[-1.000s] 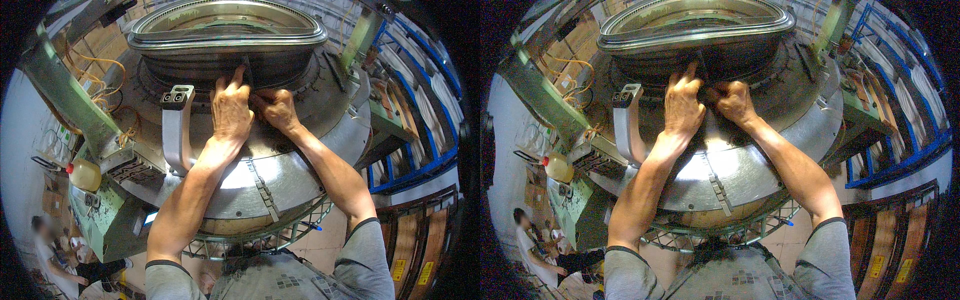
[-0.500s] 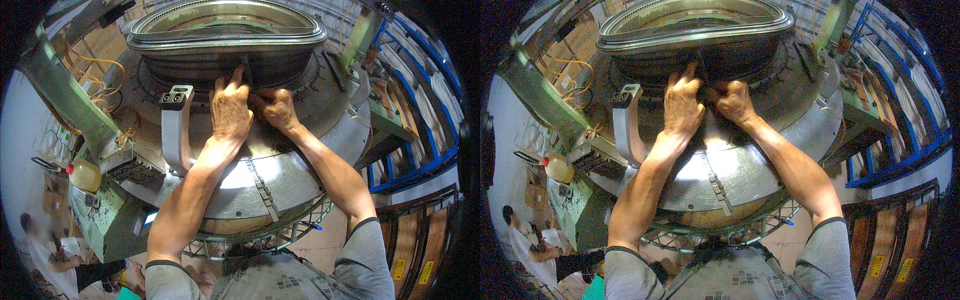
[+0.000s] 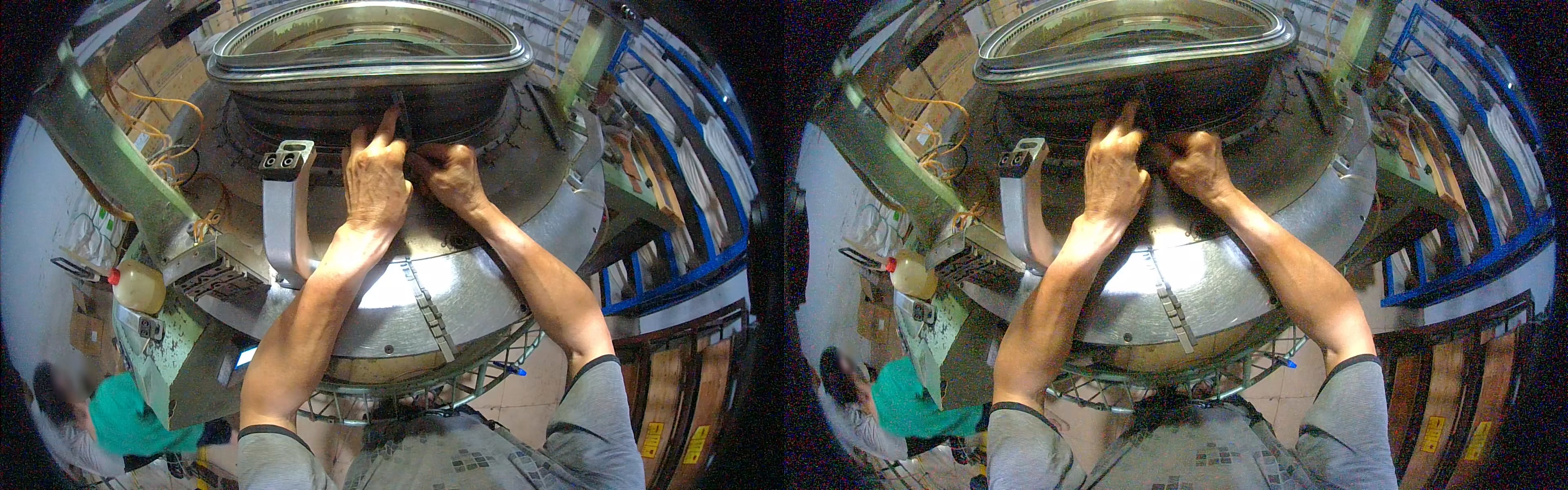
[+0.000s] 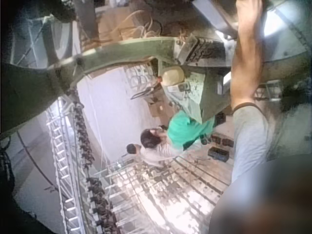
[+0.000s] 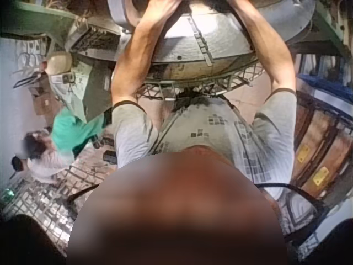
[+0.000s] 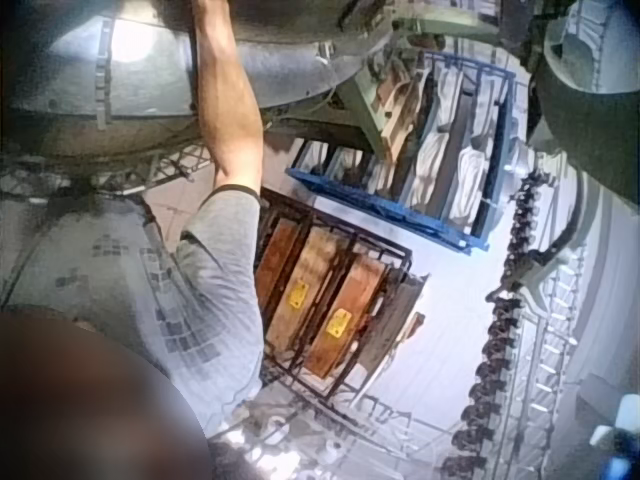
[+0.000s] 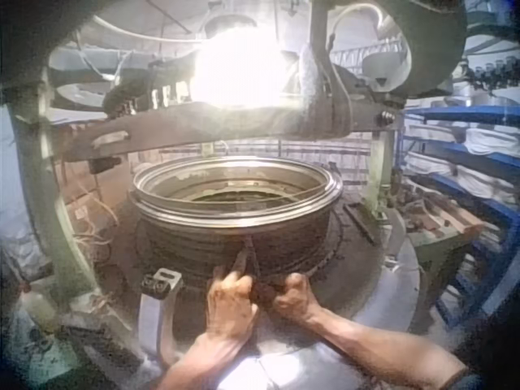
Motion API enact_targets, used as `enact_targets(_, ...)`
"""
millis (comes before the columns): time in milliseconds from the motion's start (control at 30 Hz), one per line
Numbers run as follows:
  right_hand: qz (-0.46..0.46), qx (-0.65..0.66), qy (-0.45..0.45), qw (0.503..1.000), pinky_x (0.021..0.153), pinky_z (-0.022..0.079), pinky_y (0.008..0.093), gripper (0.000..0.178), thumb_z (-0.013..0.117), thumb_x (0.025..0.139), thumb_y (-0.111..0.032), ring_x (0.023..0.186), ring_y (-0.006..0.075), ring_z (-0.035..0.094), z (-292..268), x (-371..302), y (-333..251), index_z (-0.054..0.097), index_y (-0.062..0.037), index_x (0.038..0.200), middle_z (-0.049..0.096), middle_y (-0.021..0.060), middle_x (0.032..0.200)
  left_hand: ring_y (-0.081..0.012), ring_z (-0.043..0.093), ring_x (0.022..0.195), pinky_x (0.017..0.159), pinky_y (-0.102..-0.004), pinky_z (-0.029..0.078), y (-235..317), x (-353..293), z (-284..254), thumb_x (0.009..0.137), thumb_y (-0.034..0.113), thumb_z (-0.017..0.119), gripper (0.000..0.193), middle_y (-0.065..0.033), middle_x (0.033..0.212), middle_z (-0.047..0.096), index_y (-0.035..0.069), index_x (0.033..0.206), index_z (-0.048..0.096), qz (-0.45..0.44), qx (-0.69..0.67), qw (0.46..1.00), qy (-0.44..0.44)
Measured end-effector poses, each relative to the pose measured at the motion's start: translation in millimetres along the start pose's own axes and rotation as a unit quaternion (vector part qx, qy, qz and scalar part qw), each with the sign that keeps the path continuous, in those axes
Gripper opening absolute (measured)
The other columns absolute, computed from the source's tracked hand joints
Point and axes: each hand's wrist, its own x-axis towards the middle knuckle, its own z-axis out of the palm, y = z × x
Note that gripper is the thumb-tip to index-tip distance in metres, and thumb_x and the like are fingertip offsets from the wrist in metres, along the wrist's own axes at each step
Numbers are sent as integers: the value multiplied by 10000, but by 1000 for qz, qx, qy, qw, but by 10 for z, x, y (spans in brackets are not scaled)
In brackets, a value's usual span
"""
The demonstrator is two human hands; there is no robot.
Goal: The person inserts small rectangular components into slots around the rim of a large circular machine part. They retrieve components from a nearby tray, align them, and press them into place repeatedly.
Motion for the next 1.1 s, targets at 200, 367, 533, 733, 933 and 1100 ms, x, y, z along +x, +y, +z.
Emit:
enact_targets(200, 22, 10, 5, 1000, 592, 522, 390, 245, 709, 858, -264, 605, 234, 680, 24, 11, 40, 733, -22, 835, 697, 213, 752, -412, 566, 1159, 989, -454, 508, 18, 2, -24, 630, -63, 686, 276, -116, 1465, 531, -33, 903, 715, -3, 9, 1000, -23)
enact_targets(367, 16, 2, 13, 1000, 593, 522, 395, 238, 708, 847, -243, 598, 239, 677, 28, 10, 54, 725, -7, 826, 690, 228, 751, -408, 563, 1177, 1006, -438, 510, 23, 7, -31, 630, -64, 691, 276, -100, 1485, 512, -30, 902, 713, -12, 11, 999, -35)
enact_targets(533, 42, -17, 11, 999, 600, 523, 402, 230, 711, 840, -235, 603, 255, 680, 21, 10, 39, 722, -6, 822, 690, 230, 758, -393, 564, 1188, 1007, -439, 511, 29, 5, -41, 638, -56, 698, 281, -95, 1496, 501, -26, 917, 715, -13, 9, 999, -35)
enact_targets(733, 30, -18, 6, 999, 613, 526, 399, 224, 714, 841, -241, 628, 268, 692, 2, 13, 3, 727, -17, 833, 697, 222, 781, -400, 568, 1183, 1004, -439, 516, 28, 5, -39, 644, -57, 696, 285, -94, 1503, 494, -22, 926, 717, -8, 9, 999, -32)
enact_targets(933, 32, 6, 11, 999, 607, 524, 397, 233, 711, 843, -250, 625, 266, 690, 18, 9, 7, 726, -18, 830, 698, 220, 778, -420, 555, 1200, 1005, -435, 520, 28, 5, -39, 643, -61, 693, 285, -96, 1515, 482, -24, 926, 714, -12, 4, 999, -42)
enact_targets(1100, 28, 14, 16, 999, 616, 528, 405, 216, 706, 843, -227, 635, 253, 693, 38, 9, 33, 729, -12, 845, 699, 229, 789, -425, 542, 1223, 1020, -433, 511, 25, 8, -40, 641, -66, 691, 282, -102, 1515, 479, -27, 920, 707, -12, -7, 999, -44)
